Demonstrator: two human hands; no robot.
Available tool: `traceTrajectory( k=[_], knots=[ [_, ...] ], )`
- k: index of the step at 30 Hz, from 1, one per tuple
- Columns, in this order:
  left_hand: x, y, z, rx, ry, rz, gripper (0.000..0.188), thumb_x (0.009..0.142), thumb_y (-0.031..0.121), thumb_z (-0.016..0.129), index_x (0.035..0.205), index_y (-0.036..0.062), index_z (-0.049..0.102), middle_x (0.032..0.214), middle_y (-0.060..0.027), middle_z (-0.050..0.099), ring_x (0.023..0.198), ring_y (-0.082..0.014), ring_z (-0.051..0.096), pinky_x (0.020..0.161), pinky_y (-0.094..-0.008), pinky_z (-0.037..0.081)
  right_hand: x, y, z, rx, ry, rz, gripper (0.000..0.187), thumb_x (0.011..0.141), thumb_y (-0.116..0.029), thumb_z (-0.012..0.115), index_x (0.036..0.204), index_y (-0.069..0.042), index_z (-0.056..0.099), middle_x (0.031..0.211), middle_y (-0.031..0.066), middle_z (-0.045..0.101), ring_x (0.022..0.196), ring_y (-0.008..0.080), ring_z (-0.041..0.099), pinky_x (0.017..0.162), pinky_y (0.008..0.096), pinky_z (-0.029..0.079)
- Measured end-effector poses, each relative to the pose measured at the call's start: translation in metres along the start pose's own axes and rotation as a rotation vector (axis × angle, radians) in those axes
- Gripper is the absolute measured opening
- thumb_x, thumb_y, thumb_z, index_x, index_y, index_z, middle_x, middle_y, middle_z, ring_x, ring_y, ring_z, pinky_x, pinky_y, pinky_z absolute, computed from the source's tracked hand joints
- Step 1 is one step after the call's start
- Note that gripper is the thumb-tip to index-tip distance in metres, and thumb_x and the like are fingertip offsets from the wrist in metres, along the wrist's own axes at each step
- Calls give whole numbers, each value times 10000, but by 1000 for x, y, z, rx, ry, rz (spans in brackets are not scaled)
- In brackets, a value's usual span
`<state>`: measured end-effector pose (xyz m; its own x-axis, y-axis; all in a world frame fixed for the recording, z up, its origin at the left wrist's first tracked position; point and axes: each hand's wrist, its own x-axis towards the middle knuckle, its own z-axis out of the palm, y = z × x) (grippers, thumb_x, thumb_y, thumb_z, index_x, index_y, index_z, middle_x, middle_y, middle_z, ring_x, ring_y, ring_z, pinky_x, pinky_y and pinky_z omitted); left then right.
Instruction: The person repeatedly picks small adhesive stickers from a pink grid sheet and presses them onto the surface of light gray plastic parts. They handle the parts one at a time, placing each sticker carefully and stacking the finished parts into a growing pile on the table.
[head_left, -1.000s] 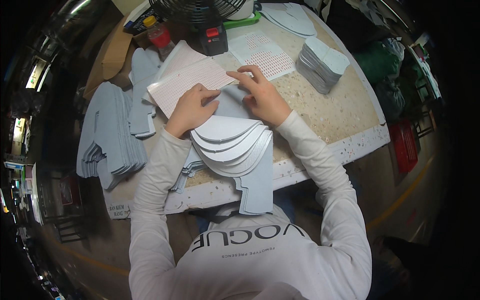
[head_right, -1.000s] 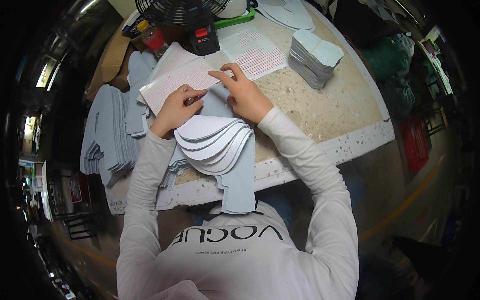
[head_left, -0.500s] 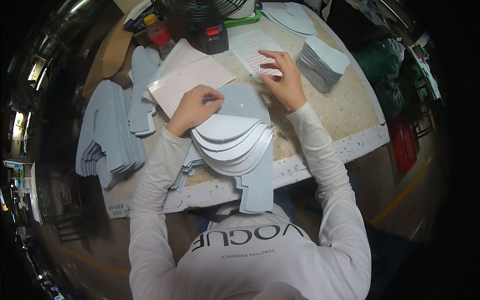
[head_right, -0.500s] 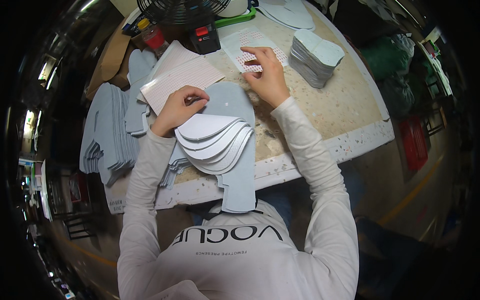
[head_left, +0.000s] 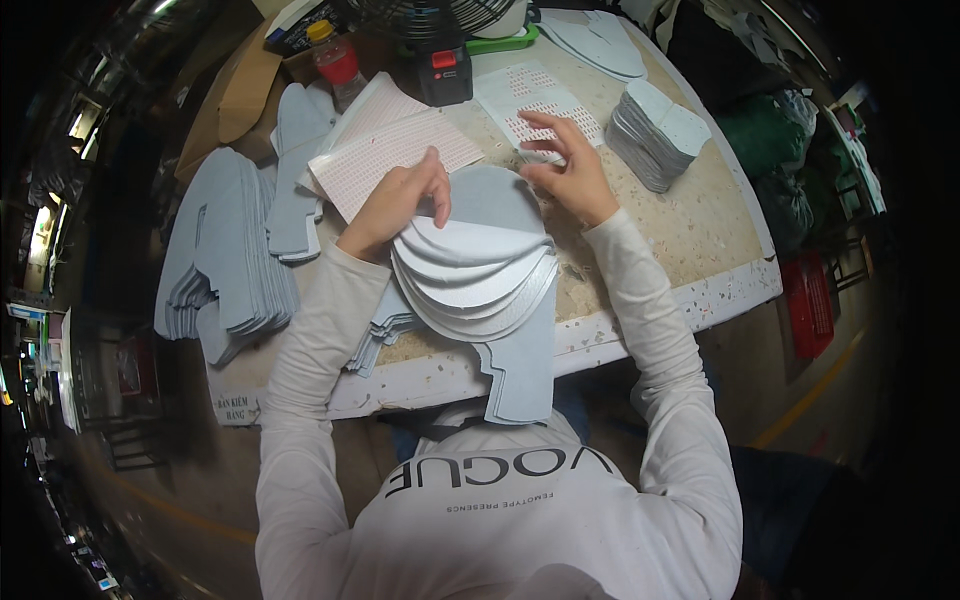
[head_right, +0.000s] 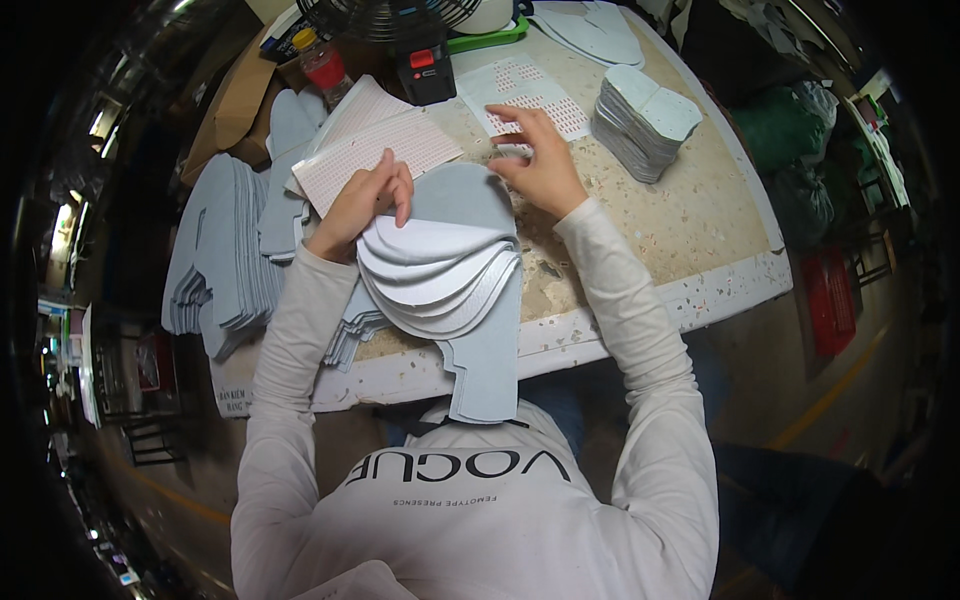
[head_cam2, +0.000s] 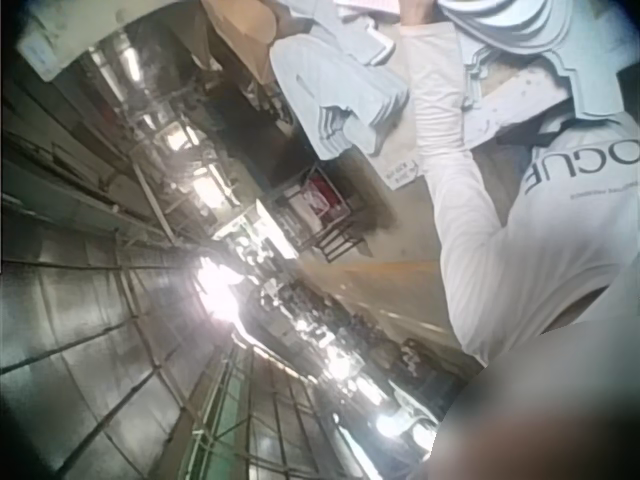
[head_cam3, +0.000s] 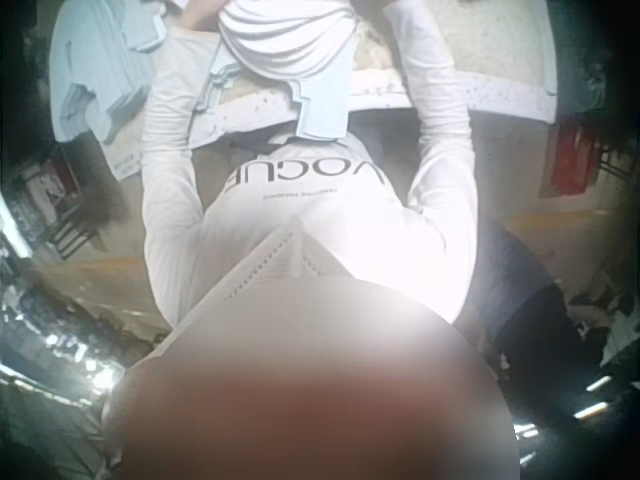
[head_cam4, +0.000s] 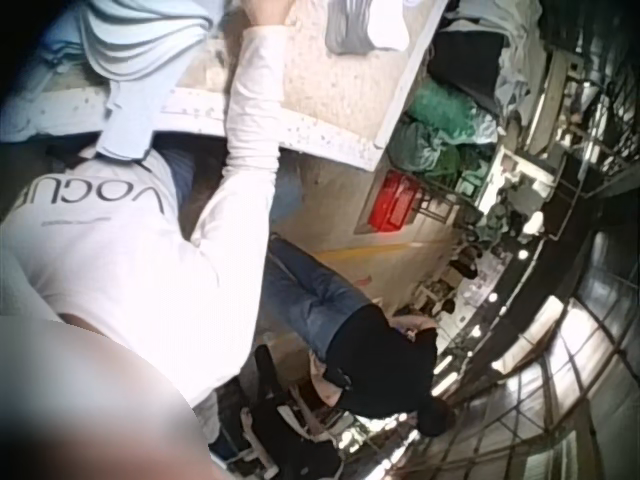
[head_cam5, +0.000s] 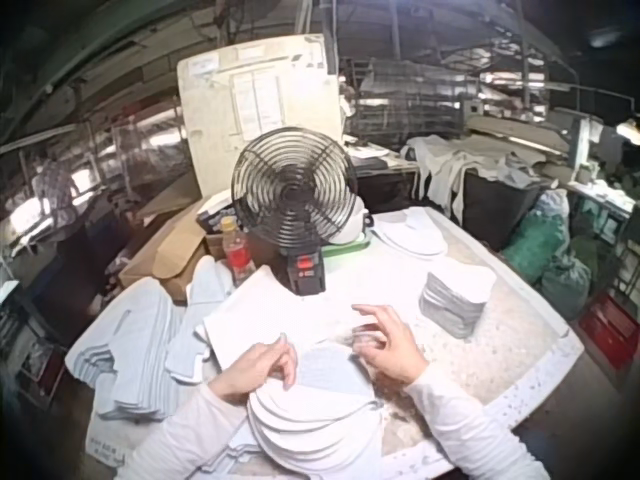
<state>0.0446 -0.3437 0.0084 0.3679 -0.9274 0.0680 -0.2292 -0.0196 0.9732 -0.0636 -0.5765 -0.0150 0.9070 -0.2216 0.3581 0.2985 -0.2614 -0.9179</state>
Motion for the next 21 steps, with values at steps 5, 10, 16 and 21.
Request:
traceTrajectory(
  k=[5,10,16,21],
  knots=[
    [-6,-2,11,518,291,-167,239,822,185,670,993,18,652,863,-130,652,763,-237,622,839,-313,477,-13,-5,25,-57,-296,-13,719,725,163,631,1352,-162,496,1276,101,431,1085,232,615,837,282,574],
    [-9,-3,18,735,368,-52,278,771,109,649,1025,-4,628,1025,-196,679,977,-309,631,934,-356,467,-11,-6,25,-232,-157,-104,570,753,117,633,1265,-126,575,1198,107,493,1021,239,645,820,301,585],
    [-5,-7,14,502,357,-3,292,784,178,680,1025,18,643,1001,-149,667,1005,-300,594,885,-369,473,-3,0,-5,-270,61,-24,371,817,-12,658,1174,-111,647,1060,89,611,923,188,652,760,279,564],
    [-2,-7,11,655,350,-68,308,857,270,673,1025,14,635,933,-113,633,955,-263,575,844,-336,454,-9,0,-14,184,-110,308,397,995,-388,510,1247,-101,618,1049,39,642,907,138,622,806,264,510]
  ],
)
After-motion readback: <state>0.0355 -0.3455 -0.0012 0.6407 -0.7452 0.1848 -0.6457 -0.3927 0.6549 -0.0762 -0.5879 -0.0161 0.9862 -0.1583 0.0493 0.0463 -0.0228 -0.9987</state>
